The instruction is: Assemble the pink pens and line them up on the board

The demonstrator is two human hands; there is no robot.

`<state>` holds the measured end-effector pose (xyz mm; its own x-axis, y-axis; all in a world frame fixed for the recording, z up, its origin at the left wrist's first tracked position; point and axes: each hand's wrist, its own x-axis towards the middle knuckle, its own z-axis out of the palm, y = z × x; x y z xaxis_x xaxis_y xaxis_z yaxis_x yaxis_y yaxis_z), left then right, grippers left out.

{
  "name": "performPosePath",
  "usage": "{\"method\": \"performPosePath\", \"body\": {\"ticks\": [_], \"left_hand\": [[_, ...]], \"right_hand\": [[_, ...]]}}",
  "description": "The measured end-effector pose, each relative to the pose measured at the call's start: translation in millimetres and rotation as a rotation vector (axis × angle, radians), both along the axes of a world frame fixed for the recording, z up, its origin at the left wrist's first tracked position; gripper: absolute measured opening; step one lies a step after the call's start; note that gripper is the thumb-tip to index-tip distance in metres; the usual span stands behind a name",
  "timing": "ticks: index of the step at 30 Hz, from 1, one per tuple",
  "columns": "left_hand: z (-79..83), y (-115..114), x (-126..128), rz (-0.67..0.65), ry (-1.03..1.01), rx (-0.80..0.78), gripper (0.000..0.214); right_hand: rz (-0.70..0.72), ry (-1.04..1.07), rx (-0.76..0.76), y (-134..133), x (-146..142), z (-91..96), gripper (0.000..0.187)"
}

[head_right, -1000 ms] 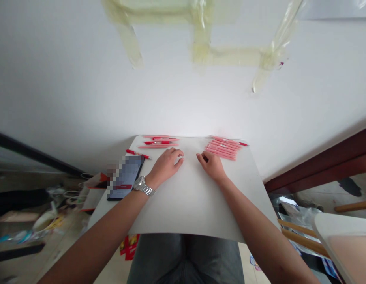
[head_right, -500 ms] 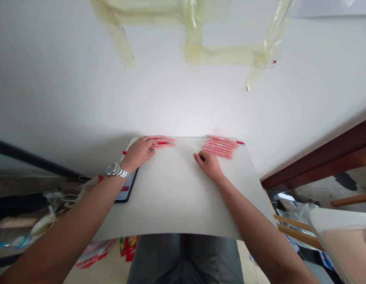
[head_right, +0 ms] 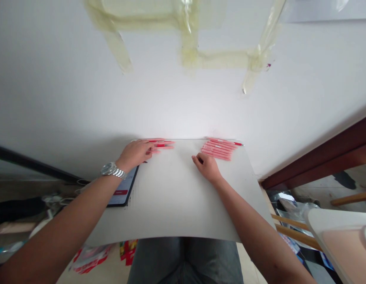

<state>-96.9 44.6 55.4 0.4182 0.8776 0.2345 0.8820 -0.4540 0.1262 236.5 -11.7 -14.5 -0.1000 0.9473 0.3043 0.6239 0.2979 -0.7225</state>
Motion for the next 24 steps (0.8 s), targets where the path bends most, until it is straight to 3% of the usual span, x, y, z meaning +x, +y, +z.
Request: {"method": "performPosePath", "body": {"ticks": [6,9,11,15,17,24], "left_hand": [[13.5,-7.1,4.3,-0.046,0.111,0.066,0.02],[20.9,-13.4,13.5,-0.052,0.042,0.099,0.022],[23.6,-18.3,24.8,-0.066,-0.108,0.09,0.027],[19.6,-31.4,57.5,-0.15,-0.582,-0.038,0.01],[12.2,-38.8,74.9,-0.164,-0.8,-0.11,0.004],[-21.7,-50.6,115.3,-0.116,-1.326,-0.42,0.018]], "right_hand": [[-0.001,0.01,0.009,-1.2,-0.7,1.3,0.046],[0.002,0.009,0.009,-0.8,-0.9,1.1,0.046],[0.007,0.01,0.013,-0.6,-0.7,0.8,0.046],[0.008,0.012,0.009,-1.0,0.0,1.2,0.047],[0.005,0.01,0.008,-1.4,0.1,1.9,0.047],[0.006,0.002,-0.002,-2.0,0.4,2.3,0.046]]}}
